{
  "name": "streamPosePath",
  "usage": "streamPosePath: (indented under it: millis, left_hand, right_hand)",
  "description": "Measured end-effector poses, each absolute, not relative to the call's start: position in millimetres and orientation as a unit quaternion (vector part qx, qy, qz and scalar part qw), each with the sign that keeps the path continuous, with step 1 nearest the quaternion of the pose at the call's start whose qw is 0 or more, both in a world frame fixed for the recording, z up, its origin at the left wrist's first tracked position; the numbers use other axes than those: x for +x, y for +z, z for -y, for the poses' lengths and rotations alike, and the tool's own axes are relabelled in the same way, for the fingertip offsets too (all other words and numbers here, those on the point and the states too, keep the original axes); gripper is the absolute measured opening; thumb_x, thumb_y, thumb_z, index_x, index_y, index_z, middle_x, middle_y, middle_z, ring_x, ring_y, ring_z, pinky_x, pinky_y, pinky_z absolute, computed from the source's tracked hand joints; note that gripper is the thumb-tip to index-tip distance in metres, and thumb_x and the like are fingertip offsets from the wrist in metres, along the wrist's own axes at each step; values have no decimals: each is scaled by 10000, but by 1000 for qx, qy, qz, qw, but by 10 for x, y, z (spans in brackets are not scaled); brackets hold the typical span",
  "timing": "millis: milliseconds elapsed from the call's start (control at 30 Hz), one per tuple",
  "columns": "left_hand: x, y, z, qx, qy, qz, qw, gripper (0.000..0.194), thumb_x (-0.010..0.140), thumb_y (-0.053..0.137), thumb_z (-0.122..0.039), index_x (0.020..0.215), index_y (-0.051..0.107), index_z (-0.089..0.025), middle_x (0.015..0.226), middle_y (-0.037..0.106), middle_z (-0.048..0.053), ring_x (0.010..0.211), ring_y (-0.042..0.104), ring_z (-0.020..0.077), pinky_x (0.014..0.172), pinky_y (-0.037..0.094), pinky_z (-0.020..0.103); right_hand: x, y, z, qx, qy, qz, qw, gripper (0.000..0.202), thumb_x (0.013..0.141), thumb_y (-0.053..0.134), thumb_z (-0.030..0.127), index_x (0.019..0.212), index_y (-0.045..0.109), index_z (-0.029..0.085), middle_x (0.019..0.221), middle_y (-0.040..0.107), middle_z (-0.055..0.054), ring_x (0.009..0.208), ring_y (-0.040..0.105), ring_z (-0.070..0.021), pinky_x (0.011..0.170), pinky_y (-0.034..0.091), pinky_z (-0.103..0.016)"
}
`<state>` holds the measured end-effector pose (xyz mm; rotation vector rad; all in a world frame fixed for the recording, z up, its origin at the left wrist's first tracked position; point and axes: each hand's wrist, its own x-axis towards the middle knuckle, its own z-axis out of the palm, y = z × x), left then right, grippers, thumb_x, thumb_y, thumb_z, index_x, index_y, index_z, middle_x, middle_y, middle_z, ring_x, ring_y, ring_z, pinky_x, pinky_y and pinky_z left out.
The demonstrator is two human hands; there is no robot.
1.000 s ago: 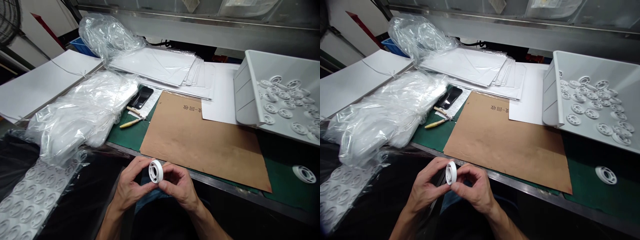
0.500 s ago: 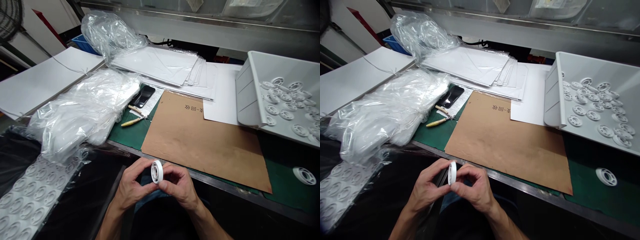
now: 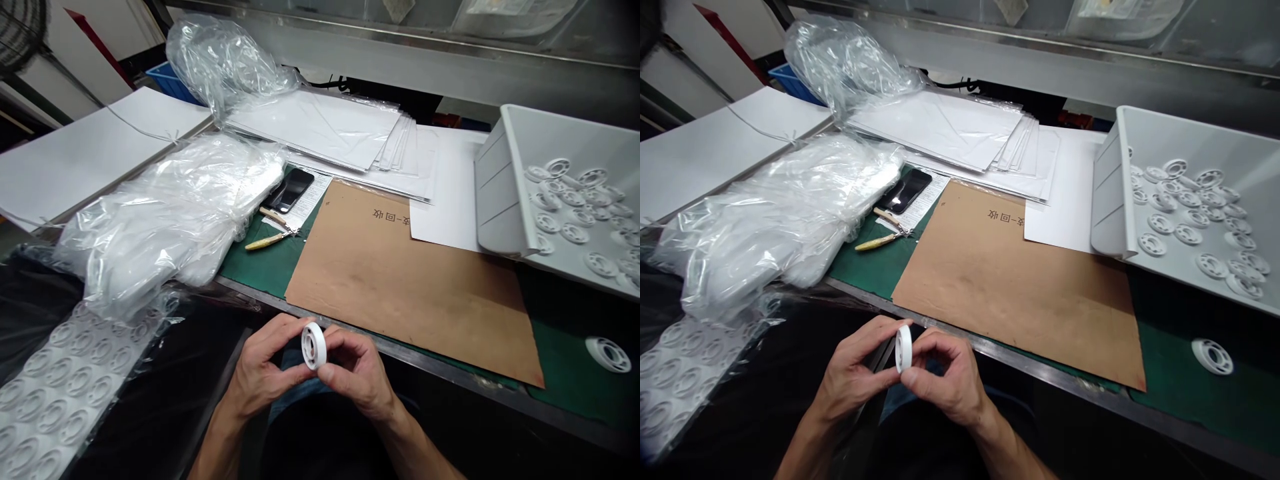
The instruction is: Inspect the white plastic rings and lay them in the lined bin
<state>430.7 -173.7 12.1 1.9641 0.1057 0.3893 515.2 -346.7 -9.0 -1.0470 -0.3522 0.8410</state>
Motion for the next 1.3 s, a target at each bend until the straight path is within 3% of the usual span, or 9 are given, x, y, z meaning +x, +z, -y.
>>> streamPosePath:
  millis: [467,600,733,833,1067,1200,1300]
  left_hand:
    - [4256,65,1722,833,177,-45,523,528,867,846,-224,1368,703,-306,1036,746,31,909,724,171,828,581,243]
    - [4244,23,1694,861,181,-11,475,494,900,813,-225,1377,694,-276,1035,735,47,909,714,172,819,581,250]
    - [4210,-56,1697,879,178,22,441,464,939,775,-277,1391,675,-249,1043,734,68,917,707,182,812,582,270]
    - [4188,-90,1726,870,168,24,462,461,956,756,-288,1404,654,-246,1075,738,73,951,712,183,842,584,275]
    - [4207,-75,1717,856,154,8,493,483,888,836,-300,1340,673,-245,1095,766,65,950,720,189,868,572,291]
    - [4156,-5,1771,858,147,-33,491,443,846,865,-347,1238,709,-211,1043,788,80,912,725,214,843,573,317]
    - [4092,0,1874,867,148,-47,474,478,846,839,-406,1243,708,-175,1031,800,103,900,737,228,845,574,323]
  right_hand:
    - [5161,-111,3459,-509,374,195,750,170,812,867,354,949,840,257,850,689,-31,756,609,-198,757,480,-348]
    - [5161,-110,3453,-546,361,172,737,175,832,839,389,835,822,215,789,682,-31,730,589,-194,716,456,-332]
    - [5164,-111,3425,-575,353,147,723,407,943,724,441,628,718,182,668,612,-10,658,530,-159,670,410,-305]
    - [5149,-125,3392,-556,368,123,735,533,1030,597,468,584,645,181,613,535,13,609,460,-135,634,372,-293]
    - [5168,-154,3397,-507,383,132,761,522,1066,511,499,724,752,186,713,622,-20,704,558,-167,718,453,-293]
    - [5147,-108,3541,-560,374,215,707,264,973,693,453,888,799,227,853,698,-27,814,645,-192,789,508,-277]
    - [5099,-146,3655,-615,346,270,654,180,957,724,373,855,806,249,849,741,-29,803,702,-199,765,548,-251]
